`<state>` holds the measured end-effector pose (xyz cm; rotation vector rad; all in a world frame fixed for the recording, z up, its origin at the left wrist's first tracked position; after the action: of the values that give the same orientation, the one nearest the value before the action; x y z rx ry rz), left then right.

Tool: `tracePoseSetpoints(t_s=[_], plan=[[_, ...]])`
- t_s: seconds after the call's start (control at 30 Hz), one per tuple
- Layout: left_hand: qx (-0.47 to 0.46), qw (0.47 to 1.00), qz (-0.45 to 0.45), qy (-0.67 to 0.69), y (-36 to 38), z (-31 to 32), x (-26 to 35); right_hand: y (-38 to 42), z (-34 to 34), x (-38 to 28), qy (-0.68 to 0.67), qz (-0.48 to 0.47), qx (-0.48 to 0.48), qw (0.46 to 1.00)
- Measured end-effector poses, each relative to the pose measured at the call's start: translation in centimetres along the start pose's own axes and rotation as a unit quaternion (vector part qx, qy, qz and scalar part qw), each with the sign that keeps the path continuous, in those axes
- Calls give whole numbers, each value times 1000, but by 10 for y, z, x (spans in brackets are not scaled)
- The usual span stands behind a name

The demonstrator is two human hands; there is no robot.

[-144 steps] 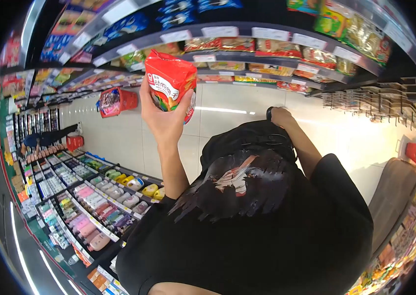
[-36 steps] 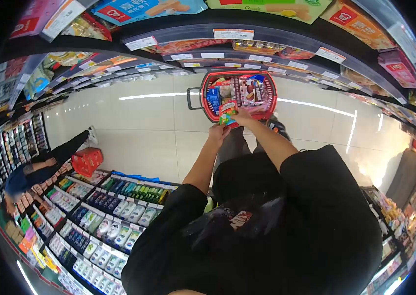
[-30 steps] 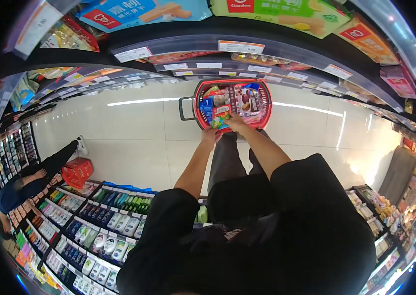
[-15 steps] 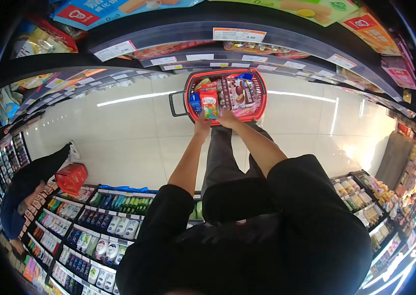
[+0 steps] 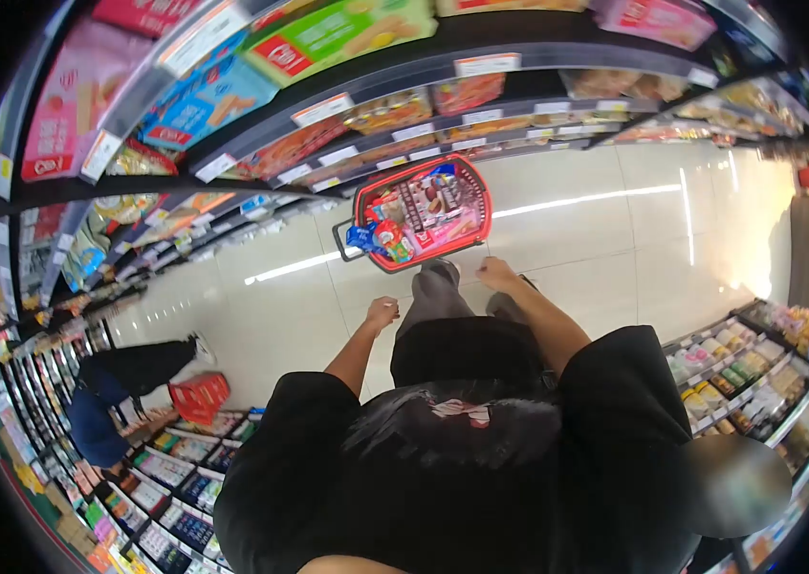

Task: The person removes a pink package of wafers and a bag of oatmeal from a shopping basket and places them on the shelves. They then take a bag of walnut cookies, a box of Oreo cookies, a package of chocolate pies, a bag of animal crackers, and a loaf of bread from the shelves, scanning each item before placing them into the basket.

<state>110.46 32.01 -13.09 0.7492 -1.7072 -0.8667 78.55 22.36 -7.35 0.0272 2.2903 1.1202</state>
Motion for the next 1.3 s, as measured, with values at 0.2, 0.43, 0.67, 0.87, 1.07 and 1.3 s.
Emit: tracePoseSetpoints(t_s=[0.2,0.43,0.67,0.87,1.07,1.3], plan=[[-10,999,-40,15,22,83,51,93,-28,122,48,14,62,997],[-58,927,192,-316,30,247,150,154,-4,230,-16,29,30,999],[-130,887,288,-336,38,342,213,168,0,279,-100,30,38,994],[-169,905,280,-270,24,391,237,172,-5,305,-129,59,-26,990],[-138,932,199,-270,3,406,269,170,-47,347,-132,115,-19,984],[-151,923,182,-303,-45,431,324,149,-147,363,-94,118,11,989]])
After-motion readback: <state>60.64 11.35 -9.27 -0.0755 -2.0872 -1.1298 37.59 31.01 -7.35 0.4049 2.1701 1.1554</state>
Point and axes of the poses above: each hand's wrist, its own y-axis away from the middle knuckle, its own z-axis out of the palm, x = y × z, the point moved 7 cm from there along -y, towards the middle knuckle, and after that the axes turned 11 degrees about y, right-handed, at the moved point
